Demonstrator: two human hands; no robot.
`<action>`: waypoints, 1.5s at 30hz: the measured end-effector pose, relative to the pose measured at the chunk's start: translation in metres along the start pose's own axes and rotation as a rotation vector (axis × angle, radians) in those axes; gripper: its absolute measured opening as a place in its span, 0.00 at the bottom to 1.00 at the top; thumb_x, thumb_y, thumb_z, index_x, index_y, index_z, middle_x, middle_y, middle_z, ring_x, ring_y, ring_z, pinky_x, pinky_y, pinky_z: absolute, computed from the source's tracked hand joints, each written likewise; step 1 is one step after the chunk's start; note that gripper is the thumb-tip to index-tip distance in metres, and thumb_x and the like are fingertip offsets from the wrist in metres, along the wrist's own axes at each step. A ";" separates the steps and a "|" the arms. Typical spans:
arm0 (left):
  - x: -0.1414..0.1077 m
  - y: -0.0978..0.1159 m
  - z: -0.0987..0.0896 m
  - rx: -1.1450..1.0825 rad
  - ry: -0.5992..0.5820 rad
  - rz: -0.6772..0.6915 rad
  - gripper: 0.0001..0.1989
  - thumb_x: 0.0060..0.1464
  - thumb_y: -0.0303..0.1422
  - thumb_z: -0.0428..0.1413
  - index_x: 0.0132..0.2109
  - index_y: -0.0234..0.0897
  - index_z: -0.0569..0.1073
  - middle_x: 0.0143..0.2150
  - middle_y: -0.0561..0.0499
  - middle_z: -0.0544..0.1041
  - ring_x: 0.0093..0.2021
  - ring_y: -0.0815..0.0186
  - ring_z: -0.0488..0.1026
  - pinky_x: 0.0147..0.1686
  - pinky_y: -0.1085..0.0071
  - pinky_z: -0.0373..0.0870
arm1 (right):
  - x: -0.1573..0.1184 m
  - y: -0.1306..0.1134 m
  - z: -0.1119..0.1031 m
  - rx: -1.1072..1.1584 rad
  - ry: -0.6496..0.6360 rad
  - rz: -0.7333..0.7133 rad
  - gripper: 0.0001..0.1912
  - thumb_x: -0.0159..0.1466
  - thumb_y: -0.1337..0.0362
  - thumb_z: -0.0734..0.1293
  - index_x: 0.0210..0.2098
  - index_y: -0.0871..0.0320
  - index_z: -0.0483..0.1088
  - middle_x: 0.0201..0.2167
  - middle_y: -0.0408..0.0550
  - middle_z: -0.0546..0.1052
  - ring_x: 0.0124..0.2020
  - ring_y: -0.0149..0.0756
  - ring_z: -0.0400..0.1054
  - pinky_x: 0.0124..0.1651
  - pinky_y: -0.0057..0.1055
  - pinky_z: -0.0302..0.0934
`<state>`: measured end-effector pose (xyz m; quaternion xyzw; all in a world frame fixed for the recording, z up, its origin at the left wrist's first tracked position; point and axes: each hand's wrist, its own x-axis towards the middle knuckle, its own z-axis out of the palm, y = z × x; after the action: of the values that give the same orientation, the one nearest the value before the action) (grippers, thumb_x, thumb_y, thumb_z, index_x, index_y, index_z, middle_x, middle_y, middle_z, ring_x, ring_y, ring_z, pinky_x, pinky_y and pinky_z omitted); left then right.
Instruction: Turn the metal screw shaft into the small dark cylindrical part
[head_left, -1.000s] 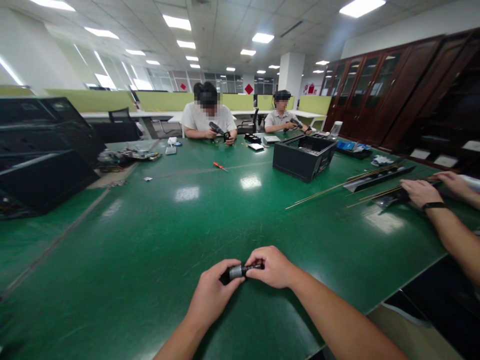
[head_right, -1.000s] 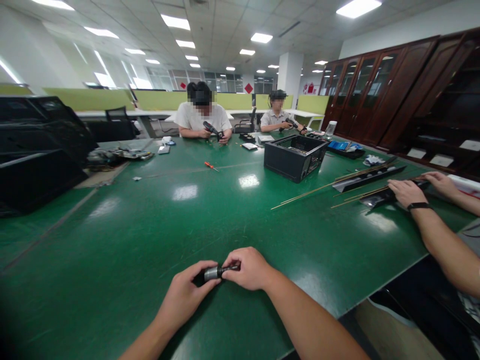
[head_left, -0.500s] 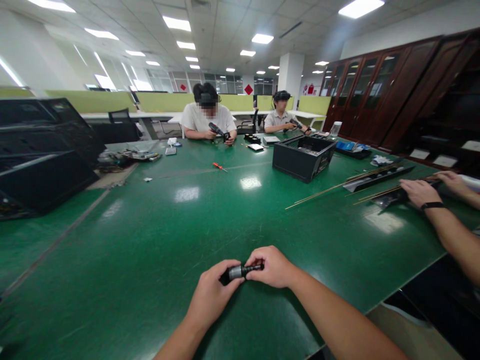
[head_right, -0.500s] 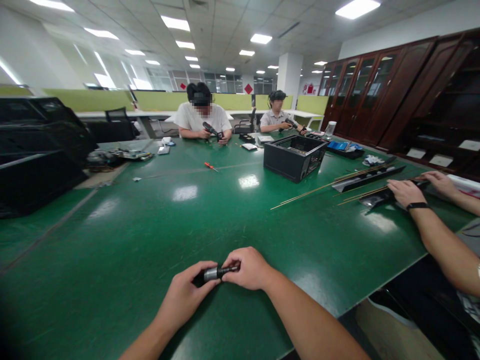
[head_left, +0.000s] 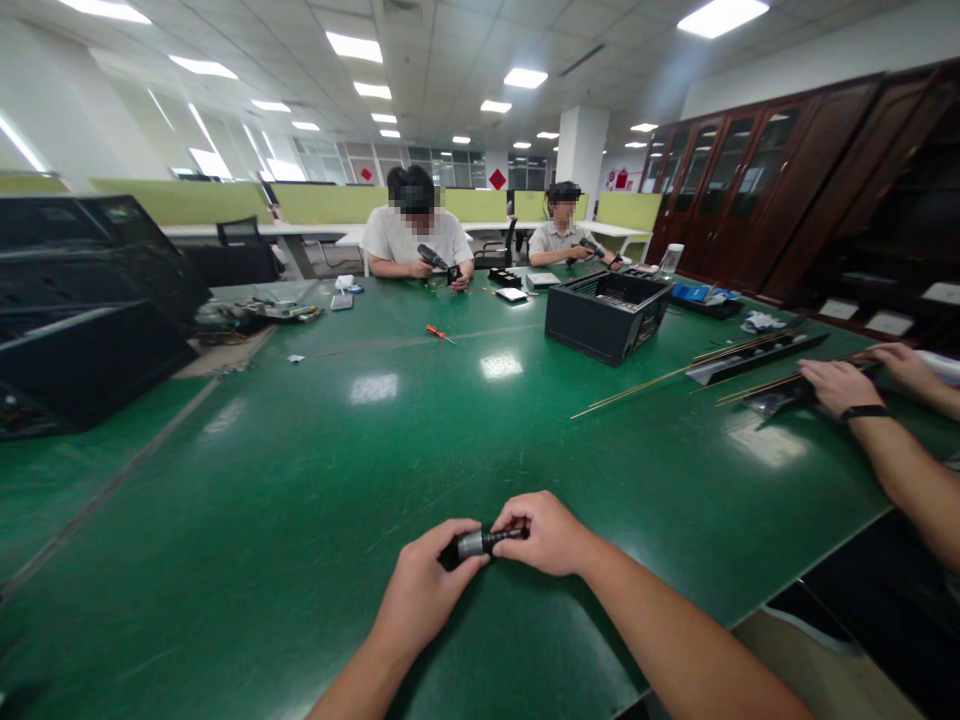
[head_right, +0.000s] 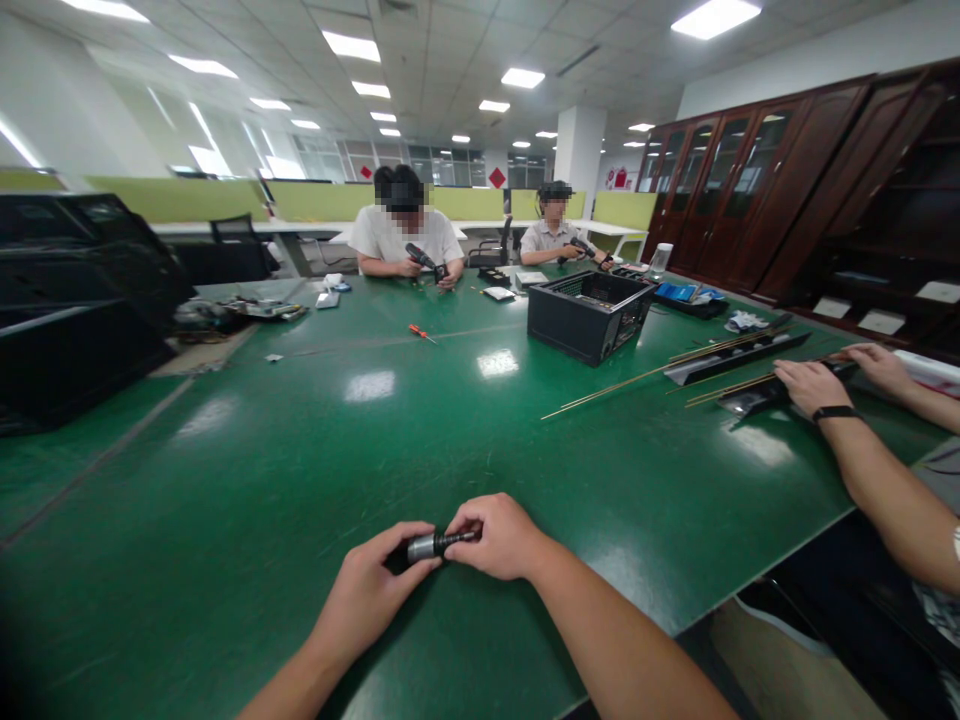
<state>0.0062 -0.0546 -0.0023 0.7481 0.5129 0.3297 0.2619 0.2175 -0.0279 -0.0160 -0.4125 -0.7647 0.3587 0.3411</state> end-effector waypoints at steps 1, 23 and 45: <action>0.000 0.000 0.000 0.000 0.000 -0.004 0.12 0.50 0.34 0.61 0.44 0.44 0.78 0.43 0.52 0.81 0.43 0.60 0.78 0.46 0.67 0.73 | 0.000 0.000 0.000 -0.005 0.001 0.000 0.06 0.54 0.66 0.73 0.33 0.57 0.78 0.28 0.43 0.78 0.27 0.30 0.69 0.30 0.24 0.58; 0.000 -0.001 0.000 0.012 0.009 -0.003 0.12 0.51 0.35 0.61 0.44 0.44 0.78 0.42 0.53 0.81 0.43 0.60 0.78 0.46 0.67 0.73 | -0.001 0.000 0.000 0.046 -0.006 0.027 0.06 0.55 0.65 0.73 0.33 0.58 0.78 0.27 0.43 0.77 0.26 0.30 0.68 0.29 0.24 0.58; 0.000 -0.009 0.002 -0.009 0.035 -0.007 0.12 0.50 0.35 0.62 0.45 0.46 0.78 0.43 0.54 0.81 0.44 0.61 0.78 0.47 0.67 0.73 | -0.002 -0.002 -0.003 0.060 0.001 0.063 0.05 0.55 0.66 0.72 0.32 0.59 0.78 0.23 0.41 0.75 0.22 0.27 0.64 0.25 0.22 0.54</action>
<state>0.0021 -0.0513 -0.0098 0.7393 0.5185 0.3442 0.2572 0.2197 -0.0298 -0.0129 -0.4262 -0.7400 0.3921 0.3421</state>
